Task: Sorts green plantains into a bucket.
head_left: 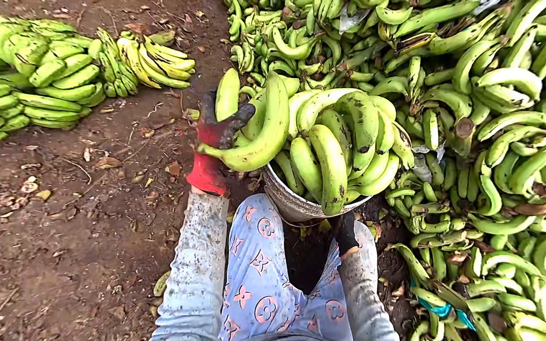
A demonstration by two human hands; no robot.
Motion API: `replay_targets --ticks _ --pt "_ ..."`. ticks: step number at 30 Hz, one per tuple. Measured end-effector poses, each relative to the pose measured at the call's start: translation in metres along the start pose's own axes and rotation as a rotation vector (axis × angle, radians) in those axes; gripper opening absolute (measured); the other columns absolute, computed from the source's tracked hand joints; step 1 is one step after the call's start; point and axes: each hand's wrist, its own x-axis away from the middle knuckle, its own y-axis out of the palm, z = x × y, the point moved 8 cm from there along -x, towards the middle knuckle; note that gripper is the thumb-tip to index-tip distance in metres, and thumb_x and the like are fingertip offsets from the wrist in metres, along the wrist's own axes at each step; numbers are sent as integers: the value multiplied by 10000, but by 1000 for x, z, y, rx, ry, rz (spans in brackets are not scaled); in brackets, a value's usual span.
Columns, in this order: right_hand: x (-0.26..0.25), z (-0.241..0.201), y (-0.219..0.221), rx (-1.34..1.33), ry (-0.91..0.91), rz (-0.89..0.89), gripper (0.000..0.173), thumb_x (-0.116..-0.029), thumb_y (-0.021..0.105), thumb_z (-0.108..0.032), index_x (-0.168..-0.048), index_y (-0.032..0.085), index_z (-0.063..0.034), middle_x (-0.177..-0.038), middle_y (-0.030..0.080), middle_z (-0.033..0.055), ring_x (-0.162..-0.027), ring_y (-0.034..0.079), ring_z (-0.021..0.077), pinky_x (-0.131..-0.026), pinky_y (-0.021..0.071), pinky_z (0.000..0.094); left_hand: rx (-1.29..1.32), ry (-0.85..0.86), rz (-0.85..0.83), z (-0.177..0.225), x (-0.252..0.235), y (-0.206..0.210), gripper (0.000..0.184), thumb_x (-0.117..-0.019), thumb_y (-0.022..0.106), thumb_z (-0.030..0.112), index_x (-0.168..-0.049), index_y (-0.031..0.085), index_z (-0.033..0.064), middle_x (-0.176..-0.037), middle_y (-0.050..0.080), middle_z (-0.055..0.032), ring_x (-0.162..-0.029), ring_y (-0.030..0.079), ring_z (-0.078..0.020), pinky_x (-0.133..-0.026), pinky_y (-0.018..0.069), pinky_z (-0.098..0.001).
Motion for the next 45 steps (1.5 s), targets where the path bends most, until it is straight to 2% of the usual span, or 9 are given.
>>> replay_targets --ticks 8,12,20,23,27,31,35,42,45 --pt "26 -79 -48 -280 -140 147 350 -1057 497 -59 -1406 477 -33 -970 629 48 -727 622 81 -629 557 236 -585 220 -52 29 21 15 877 -861 661 680 -1552 429 192 -1629 281 -216 -1498 305 -343 -1180 332 -527" --pt "32 -109 -56 -632 -224 -148 299 -1084 336 -98 -1338 491 -70 -915 667 47 -672 668 97 -566 588 227 -402 -21 -191 21 22 13 835 -837 775 544 -1509 457 162 -1517 473 -128 -1338 523 -204 -1091 473 -430" --pt "53 -209 -75 -651 -453 -257 333 -1090 367 -143 -1402 484 -158 -1116 707 19 -811 705 90 -706 611 238 -232 -192 -517 17 4 24 353 -1080 461 430 -1254 660 197 -1034 705 50 -886 669 -12 -795 580 -230" --pt "67 -229 -78 -482 -549 -130 393 -1082 412 -173 -1474 439 -159 -1213 672 27 -946 710 158 -862 611 349 -120 -172 -389 16 8 28 252 -1009 573 303 -1188 644 141 -930 706 18 -788 685 -63 -700 602 -270" --pt "124 -253 -56 -242 -820 -3 442 -1000 534 -84 -1437 479 -112 -1160 687 12 -896 719 144 -788 639 344 -32 8 -168 9 33 11 586 -894 707 280 -1424 493 146 -1102 686 -14 -897 689 -86 -772 609 -298" --pt "200 -256 31 75 -1026 -354 431 -956 686 -186 -1361 602 -67 -1059 740 24 -826 730 120 -717 653 303 265 83 8 8 92 -1 363 -1027 545 362 -1355 535 207 -1022 696 31 -832 692 -79 -705 613 -286" --pt "242 -201 127 552 -901 -540 845 -928 710 -407 -1586 340 -26 -1275 678 186 -1040 711 202 -880 606 376 372 177 266 15 128 -11 530 -967 615 430 -1389 472 143 -1095 677 34 -947 682 -82 -805 605 -297" --pt "258 -259 146 483 -1099 -596 554 -908 712 -182 -1439 582 -90 -1204 680 94 -943 673 103 -790 595 268 705 362 -48 -2 131 -19 634 -866 588 749 -1315 631 305 -1226 701 96 -1137 654 -52 -978 554 -304" --pt "254 -303 140 433 -1045 -678 525 -913 714 -148 -1426 603 -126 -1152 651 27 -716 618 51 -554 561 201 764 309 -6 -14 121 -14 640 -853 549 793 -1278 626 321 -1165 710 107 -1090 670 -54 -928 578 -319"
